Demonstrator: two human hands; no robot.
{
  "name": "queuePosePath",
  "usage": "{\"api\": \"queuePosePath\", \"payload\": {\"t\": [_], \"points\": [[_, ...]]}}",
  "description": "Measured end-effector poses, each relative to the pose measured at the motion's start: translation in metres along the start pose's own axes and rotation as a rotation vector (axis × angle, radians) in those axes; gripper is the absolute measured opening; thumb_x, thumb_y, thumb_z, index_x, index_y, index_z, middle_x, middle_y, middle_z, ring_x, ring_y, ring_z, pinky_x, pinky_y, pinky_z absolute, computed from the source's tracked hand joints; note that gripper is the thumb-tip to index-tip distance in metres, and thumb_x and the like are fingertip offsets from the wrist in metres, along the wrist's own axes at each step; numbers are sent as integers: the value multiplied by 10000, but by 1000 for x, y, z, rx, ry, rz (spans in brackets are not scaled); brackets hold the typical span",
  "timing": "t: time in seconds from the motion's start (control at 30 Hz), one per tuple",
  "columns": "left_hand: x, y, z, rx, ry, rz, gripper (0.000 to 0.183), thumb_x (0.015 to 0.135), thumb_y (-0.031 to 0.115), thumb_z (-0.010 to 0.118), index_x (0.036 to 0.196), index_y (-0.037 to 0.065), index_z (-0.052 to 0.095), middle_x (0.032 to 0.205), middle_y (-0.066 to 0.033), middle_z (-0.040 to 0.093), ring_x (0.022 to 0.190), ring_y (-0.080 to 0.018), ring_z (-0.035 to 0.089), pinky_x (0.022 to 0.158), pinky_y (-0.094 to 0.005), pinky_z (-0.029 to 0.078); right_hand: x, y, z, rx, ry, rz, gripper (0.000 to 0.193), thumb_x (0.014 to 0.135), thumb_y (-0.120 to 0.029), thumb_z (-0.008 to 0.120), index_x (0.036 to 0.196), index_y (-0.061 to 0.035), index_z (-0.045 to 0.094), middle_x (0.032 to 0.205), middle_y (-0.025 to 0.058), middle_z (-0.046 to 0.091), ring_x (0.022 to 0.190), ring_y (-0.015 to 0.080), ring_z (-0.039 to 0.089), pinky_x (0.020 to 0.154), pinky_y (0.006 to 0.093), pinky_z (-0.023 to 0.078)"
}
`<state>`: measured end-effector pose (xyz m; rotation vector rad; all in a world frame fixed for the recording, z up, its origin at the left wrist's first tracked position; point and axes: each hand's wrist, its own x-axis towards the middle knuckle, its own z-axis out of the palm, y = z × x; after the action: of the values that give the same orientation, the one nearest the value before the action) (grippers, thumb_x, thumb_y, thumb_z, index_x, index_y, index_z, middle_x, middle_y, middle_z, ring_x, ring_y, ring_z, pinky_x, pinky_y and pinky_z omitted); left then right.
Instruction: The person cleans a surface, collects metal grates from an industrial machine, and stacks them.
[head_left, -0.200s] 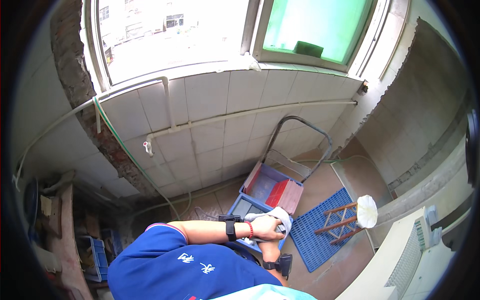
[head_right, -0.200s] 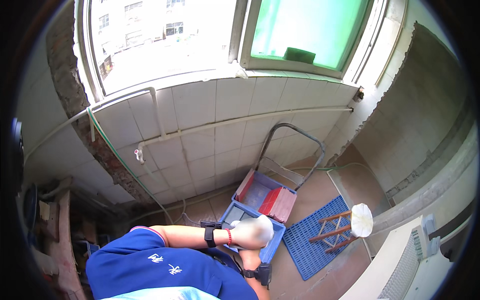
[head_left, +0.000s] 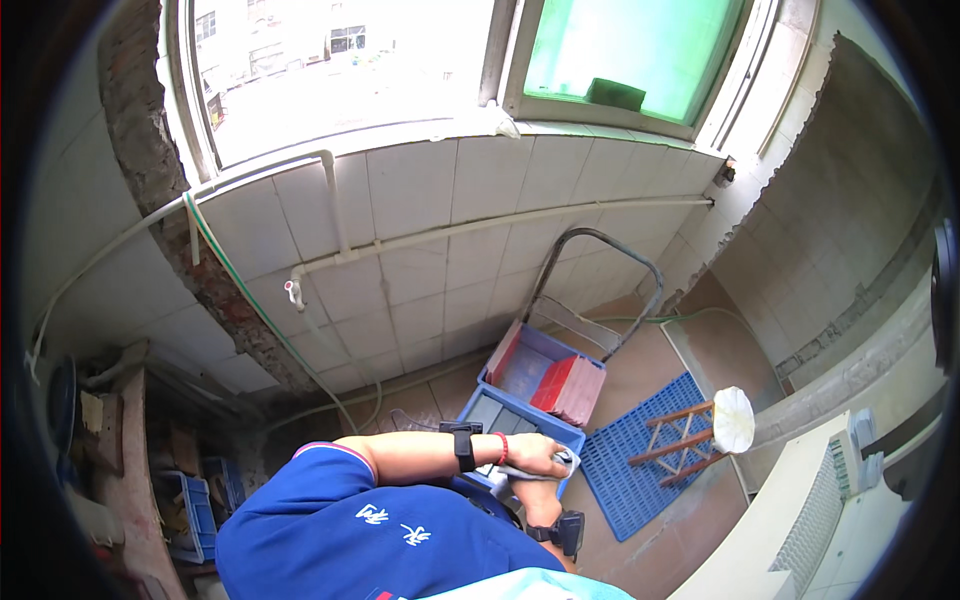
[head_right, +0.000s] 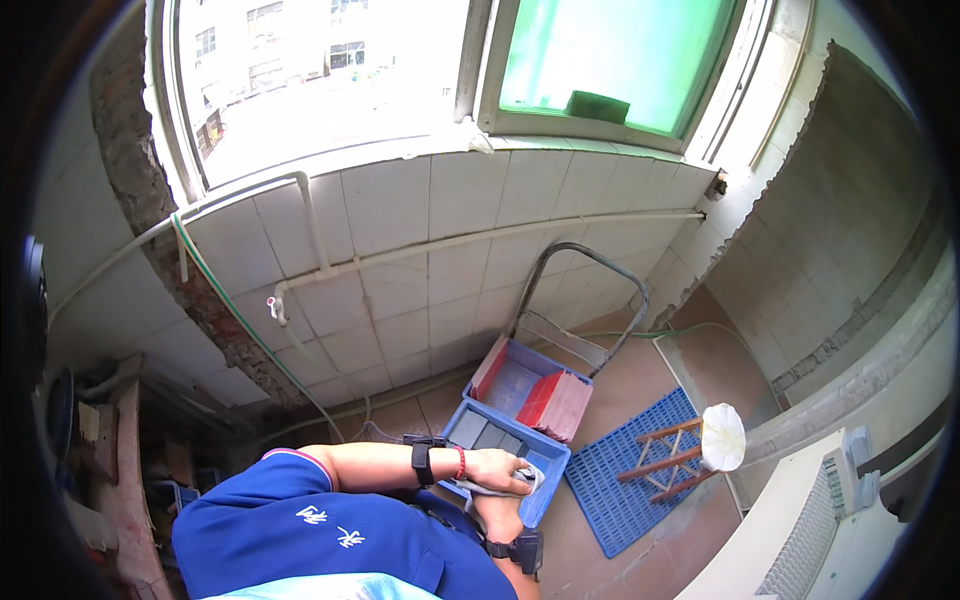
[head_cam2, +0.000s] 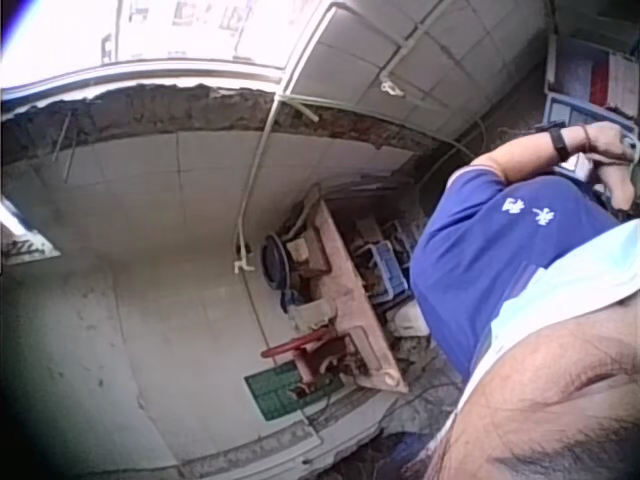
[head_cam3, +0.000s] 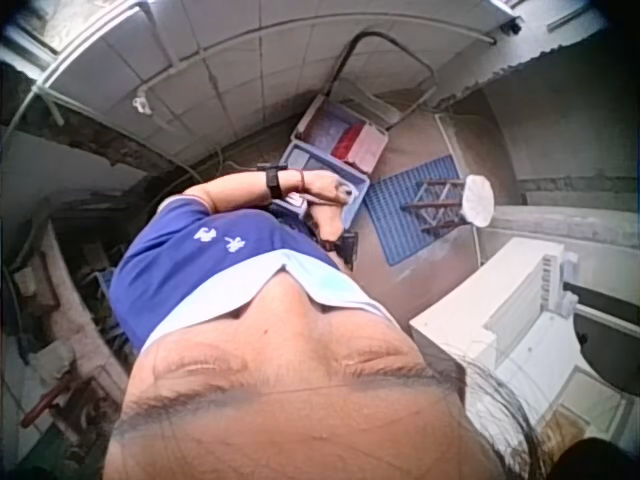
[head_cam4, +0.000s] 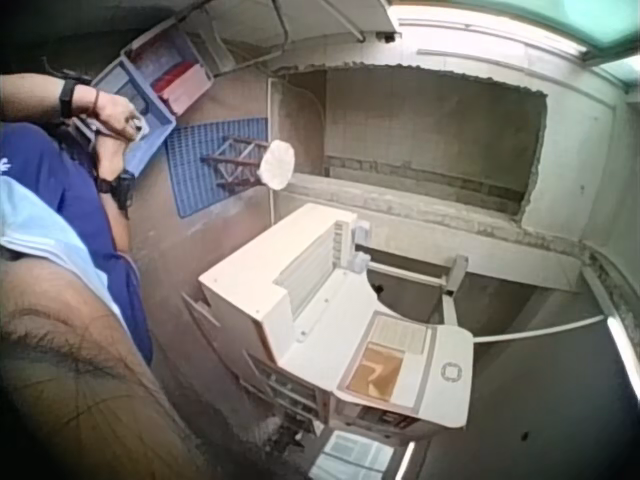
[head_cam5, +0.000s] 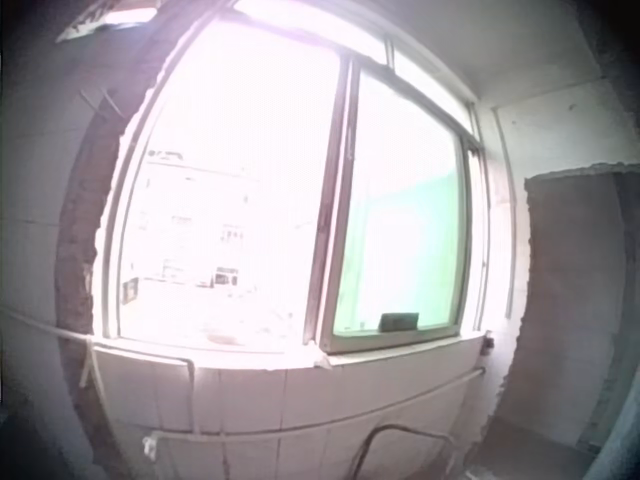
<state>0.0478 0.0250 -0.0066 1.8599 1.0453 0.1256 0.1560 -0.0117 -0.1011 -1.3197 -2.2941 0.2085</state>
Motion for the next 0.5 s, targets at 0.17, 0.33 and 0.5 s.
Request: {"api": "queuePosePath", "payload": {"t": [0.17, 0.33, 0.5], "points": [[-5, 7, -12, -108, -116, -6, 675, 801, 568, 483, 1146, -7, 557, 1132, -251, 560, 1083, -364, 523, 928, -403, 385, 11, -30, -50, -99, -23, -103, 401, 768, -395, 607, 1029, -90, 600, 988, 126, 602, 933, 259, 570, 807, 378, 436], [22, -25, 5, -671, -282, 24, 436, 899, 392, 478, 951, -17, 620, 933, -70, 612, 860, -153, 545, 774, -316, 427, 16, -46, -73, -114, -87, -197, 338, 740, -422, 633, 831, -97, 656, 750, 84, 615, 716, 238, 597, 662, 351, 466], [17, -38, 31, -969, -227, -39, 245, 923, 270, 483, 836, 72, 600, 822, 11, 577, 736, -78, 490, 650, -251, 389, 13, -48, -93, 388, -40, -404, 235, 670, -300, 737, 602, -92, 655, 518, 34, 590, 467, 198, 580, 482, 290, 463]]}}
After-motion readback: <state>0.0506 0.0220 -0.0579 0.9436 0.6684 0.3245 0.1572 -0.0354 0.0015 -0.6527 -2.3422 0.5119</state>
